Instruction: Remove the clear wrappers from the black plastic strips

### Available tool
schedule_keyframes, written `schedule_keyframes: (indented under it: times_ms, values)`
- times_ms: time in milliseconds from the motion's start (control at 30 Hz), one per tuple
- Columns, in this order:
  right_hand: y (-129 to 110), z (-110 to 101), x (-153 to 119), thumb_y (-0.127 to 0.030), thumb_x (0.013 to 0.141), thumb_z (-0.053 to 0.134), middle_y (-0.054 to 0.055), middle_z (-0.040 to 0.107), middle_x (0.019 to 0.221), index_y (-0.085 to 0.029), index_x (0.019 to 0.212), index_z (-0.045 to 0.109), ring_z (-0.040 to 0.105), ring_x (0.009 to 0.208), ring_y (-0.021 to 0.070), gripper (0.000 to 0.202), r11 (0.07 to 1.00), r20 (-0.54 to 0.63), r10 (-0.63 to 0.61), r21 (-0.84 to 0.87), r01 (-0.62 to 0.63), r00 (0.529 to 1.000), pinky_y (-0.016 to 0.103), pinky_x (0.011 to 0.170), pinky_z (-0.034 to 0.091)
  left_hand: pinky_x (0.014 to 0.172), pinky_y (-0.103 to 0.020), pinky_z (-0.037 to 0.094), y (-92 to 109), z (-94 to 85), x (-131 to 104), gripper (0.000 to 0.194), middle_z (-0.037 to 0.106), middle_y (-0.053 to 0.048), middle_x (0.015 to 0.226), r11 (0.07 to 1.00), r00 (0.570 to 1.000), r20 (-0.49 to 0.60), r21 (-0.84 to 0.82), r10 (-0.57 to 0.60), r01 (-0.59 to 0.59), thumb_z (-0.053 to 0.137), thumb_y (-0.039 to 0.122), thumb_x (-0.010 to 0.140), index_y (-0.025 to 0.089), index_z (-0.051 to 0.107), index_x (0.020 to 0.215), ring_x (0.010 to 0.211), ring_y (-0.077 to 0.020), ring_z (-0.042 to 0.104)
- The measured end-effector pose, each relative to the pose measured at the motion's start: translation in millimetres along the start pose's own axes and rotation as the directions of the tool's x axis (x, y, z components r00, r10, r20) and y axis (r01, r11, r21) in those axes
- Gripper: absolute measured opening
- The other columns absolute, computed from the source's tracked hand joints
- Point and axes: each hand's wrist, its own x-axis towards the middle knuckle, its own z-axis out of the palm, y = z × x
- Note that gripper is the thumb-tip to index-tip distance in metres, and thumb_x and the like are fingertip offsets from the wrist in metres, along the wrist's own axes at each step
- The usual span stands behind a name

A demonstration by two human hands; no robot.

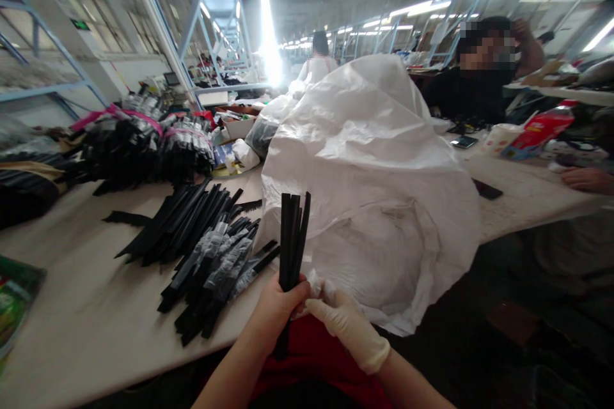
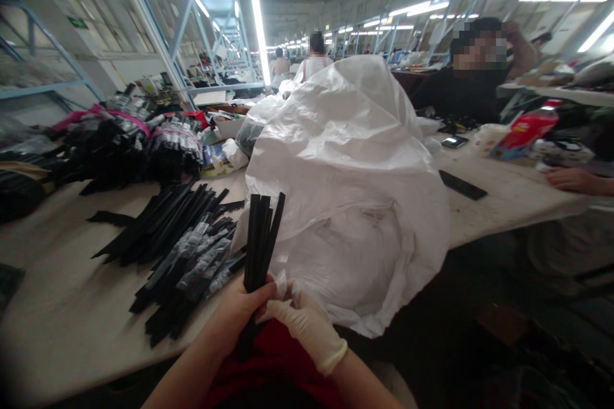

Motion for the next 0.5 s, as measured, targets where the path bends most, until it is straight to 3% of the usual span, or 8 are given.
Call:
schedule_keyframes:
  times_ms: [100, 233, 400, 500]
  values:
    - [4.4, 4.1, 4.1, -0.049, 0.065, 0.067, -0.001, 0.065, 0.067, -0.021, 0.076, 0.062, 0.061, 0.070, 0.0197, 0.030, 0.999, -0.050, -0.011, -0.043, 0.009, 0.999, 0.029, 0.067, 0.046, 0.036, -0.017, 0.027, -6.2, -2.2, 0.8, 0.024, 0.048, 0.009, 0.042, 1.000, 1.000, 0.002, -0.022, -0.009, 0.009, 0.069, 0.031, 0.059, 0.017, 0.054, 0.071, 0.034, -0.0049, 0.037]
    - [9.2, 8.0, 5.1, -0.044, 0.063, 0.071, 0.001, 0.068, 0.078, -0.024, 0.077, 0.060, 0.062, 0.078, 0.0221, 0.028, 0.989, 0.023, -0.149, -0.008, 0.149, 0.989, 0.033, 0.075, 0.047, 0.037, -0.016, 0.028, -13.3, -4.6, -0.5, 0.026, 0.049, 0.009, 0.044, 0.998, 1.000, -0.009, -0.064, -0.027, 0.026, 0.071, 0.032, 0.058, 0.017, 0.054, 0.071, 0.035, -0.0044, 0.039]
    - [21.2, -5.4, 8.3, -0.047, 0.071, 0.063, 0.002, 0.064, 0.071, -0.024, 0.074, 0.060, 0.059, 0.070, 0.0214, 0.023, 0.905, -0.108, -0.239, -0.384, 0.181, 0.965, 0.035, 0.073, 0.044, 0.037, -0.016, 0.027, -22.4, -4.8, -5.5, 0.034, 0.048, 0.009, 0.042, 0.994, 0.997, -0.015, -0.090, -0.069, 0.068, 0.072, 0.036, 0.061, 0.015, 0.056, 0.082, 0.036, -0.0054, 0.040]
    - [22.6, -15.3, 1.7, -0.048, 0.073, 0.059, 0.005, 0.064, 0.075, -0.022, 0.075, 0.062, 0.057, 0.072, 0.0234, 0.026, 0.858, -0.098, -0.272, -0.476, 0.195, 0.957, 0.038, 0.075, 0.042, 0.038, -0.015, 0.028, -28.2, -7.5, -9.6, 0.041, 0.057, 0.005, 0.054, 0.980, 0.995, 0.038, -0.170, -0.097, 0.103, 0.071, 0.036, 0.064, 0.014, 0.056, 0.095, 0.039, -0.0038, 0.041]
